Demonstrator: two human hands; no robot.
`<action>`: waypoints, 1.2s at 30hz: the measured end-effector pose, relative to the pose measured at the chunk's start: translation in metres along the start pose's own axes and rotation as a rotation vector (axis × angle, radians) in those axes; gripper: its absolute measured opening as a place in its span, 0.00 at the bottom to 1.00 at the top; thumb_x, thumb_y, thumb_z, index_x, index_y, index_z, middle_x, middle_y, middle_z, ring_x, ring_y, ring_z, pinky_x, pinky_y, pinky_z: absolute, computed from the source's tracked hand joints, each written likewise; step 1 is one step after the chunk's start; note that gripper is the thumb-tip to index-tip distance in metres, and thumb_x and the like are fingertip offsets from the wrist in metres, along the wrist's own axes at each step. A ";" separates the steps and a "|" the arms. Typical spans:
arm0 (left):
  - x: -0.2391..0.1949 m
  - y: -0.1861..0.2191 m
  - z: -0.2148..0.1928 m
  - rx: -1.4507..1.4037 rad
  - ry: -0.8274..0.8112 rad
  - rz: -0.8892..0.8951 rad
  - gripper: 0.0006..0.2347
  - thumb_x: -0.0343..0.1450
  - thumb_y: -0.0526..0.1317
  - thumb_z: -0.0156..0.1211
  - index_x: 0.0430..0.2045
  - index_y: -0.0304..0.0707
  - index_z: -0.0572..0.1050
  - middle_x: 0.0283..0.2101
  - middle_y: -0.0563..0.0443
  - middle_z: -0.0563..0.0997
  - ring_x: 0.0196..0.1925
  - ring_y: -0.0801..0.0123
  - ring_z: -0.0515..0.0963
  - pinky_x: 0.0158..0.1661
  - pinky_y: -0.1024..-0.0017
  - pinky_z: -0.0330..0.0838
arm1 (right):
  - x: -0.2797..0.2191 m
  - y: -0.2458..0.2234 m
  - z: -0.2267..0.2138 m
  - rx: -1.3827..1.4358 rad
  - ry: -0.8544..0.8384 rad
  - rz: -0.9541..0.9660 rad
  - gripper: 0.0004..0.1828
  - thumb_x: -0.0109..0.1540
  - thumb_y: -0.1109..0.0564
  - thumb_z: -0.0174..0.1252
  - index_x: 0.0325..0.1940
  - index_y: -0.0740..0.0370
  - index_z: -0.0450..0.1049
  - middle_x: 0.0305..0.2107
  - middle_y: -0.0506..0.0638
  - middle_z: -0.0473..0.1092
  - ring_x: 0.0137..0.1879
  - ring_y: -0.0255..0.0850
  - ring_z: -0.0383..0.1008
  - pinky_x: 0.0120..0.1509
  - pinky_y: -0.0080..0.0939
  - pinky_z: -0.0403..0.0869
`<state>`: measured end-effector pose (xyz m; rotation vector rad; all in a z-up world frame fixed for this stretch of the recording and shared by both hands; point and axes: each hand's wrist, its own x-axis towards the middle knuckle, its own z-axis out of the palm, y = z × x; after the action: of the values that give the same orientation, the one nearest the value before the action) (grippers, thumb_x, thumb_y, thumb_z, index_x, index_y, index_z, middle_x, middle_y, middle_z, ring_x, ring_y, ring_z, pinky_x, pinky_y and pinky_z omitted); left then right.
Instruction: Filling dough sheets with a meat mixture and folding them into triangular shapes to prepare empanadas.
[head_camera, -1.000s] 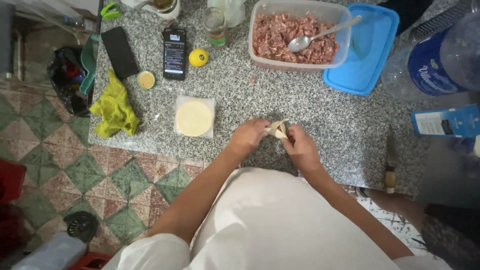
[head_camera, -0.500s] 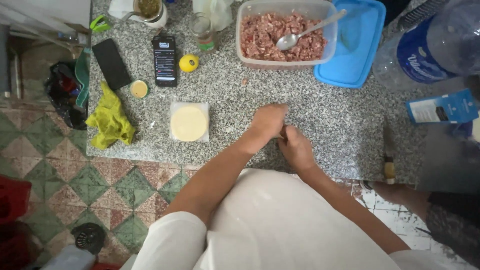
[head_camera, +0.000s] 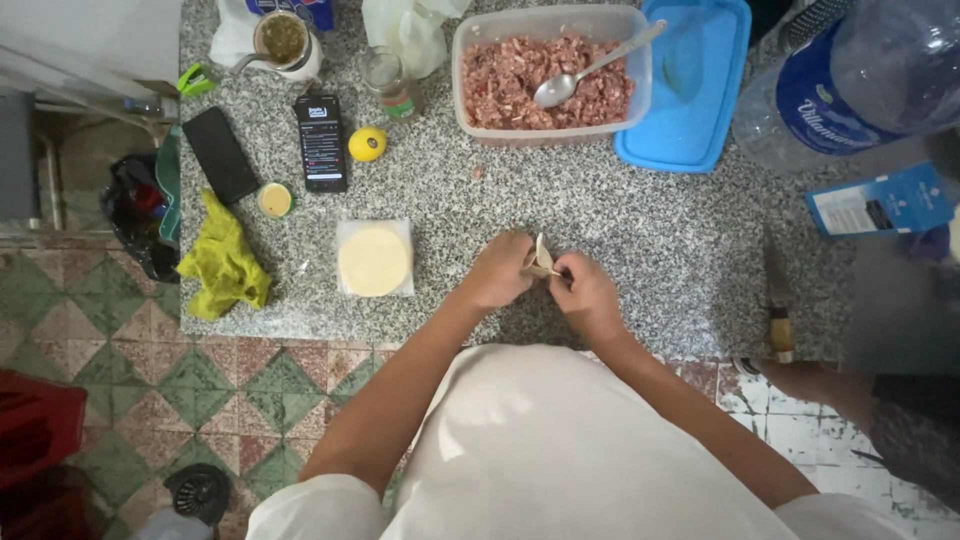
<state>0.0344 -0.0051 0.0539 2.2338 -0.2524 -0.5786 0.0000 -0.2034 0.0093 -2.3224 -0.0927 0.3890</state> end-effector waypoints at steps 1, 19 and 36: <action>-0.001 0.004 0.000 0.000 0.002 -0.001 0.04 0.66 0.35 0.59 0.27 0.39 0.69 0.26 0.54 0.66 0.26 0.64 0.71 0.28 0.65 0.67 | 0.001 0.005 0.002 0.000 -0.001 -0.002 0.09 0.64 0.53 0.61 0.46 0.55 0.72 0.40 0.56 0.74 0.50 0.56 0.77 0.51 0.55 0.74; 0.087 0.091 0.015 -0.184 -0.035 0.133 0.23 0.72 0.38 0.62 0.63 0.36 0.66 0.58 0.33 0.75 0.60 0.46 0.77 0.58 0.56 0.75 | 0.032 0.072 -0.104 0.635 0.302 0.249 0.21 0.61 0.64 0.64 0.59 0.60 0.74 0.48 0.57 0.76 0.47 0.43 0.79 0.51 0.41 0.81; 0.118 0.070 0.047 0.186 0.030 0.064 0.09 0.76 0.40 0.50 0.39 0.39 0.79 0.36 0.45 0.80 0.42 0.58 0.83 0.44 0.63 0.77 | 0.048 0.082 -0.095 -0.167 0.445 0.012 0.06 0.67 0.53 0.69 0.45 0.53 0.81 0.34 0.45 0.77 0.42 0.43 0.80 0.43 0.44 0.80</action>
<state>0.1154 -0.1248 0.0413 2.4018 -0.3744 -0.5044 0.0710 -0.3178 0.0021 -2.5186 0.1106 -0.1405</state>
